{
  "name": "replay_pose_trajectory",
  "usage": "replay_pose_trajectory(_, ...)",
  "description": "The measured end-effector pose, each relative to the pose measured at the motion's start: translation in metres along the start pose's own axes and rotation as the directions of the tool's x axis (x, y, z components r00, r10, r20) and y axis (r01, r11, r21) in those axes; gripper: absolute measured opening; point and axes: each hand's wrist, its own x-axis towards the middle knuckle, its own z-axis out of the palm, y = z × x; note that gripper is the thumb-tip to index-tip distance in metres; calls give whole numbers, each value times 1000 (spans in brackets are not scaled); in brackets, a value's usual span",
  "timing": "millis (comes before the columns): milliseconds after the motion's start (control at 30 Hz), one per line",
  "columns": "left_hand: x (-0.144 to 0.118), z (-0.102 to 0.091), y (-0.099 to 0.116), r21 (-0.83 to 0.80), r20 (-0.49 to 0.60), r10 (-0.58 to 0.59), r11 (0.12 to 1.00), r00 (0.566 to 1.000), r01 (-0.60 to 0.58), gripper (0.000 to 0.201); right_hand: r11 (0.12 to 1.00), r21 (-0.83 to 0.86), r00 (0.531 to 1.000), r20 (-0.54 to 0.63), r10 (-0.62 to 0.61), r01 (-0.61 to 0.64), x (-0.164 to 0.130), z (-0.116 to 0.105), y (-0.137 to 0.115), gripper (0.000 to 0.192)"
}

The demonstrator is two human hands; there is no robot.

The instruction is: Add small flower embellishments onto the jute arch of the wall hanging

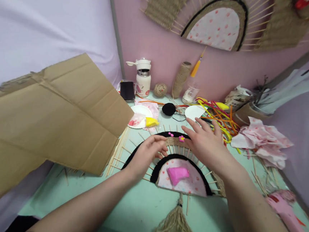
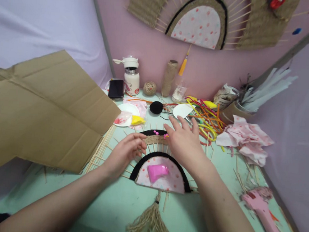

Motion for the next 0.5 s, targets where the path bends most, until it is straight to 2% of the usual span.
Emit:
replay_pose_trajectory(33, -3, 2, -2, 209, 39, 97, 973, 995, -103, 28, 1000, 5, 1000, -5, 18, -18, -1, -5, 3, 33)
replay_pose_trajectory(100, -9, 6, -8, 552, 210, 217, 778, 953, -299, 39, 999, 22, 999, 6, 40, -40, -3, -15, 8, 33)
replay_pose_trajectory(167, -14, 10, -15, 715, 369, 211, 557, 905, -422, 56, 998, 43, 999, 1, 48, -48, -5, -22, 12, 34)
replay_pose_trajectory(233, -16, 14, -23, 801, 408, 146, 417, 901, -430, 67, 997, 61, 998, -31, 46, -44, -7, -25, 15, 35)
replay_pose_trajectory(267, -16, 16, -26, 830, 400, 121, 374, 909, -415, 65, 997, 70, 998, -49, 41, -37, -8, -26, 16, 36)
replay_pose_trajectory(300, -16, 17, -30, 844, 393, 110, 350, 913, -406, 59, 996, 80, 997, -65, 35, -30, -9, -27, 17, 36)
replay_pose_trajectory(367, -15, 18, -33, 839, 391, 123, 359, 912, -408, 42, 995, 101, 996, -90, 29, -20, -11, -29, 20, 36)
replay_pose_trajectory(433, -14, 17, -33, 799, 385, 177, 429, 906, -423, 29, 992, 126, 993, -110, 29, -15, -12, -31, 23, 35)
replay_pose_trajectory(500, -11, 13, -29, 741, 325, 247, 534, 913, -408, 22, 987, 160, 990, -137, 27, -5, -14, -35, 25, 35)
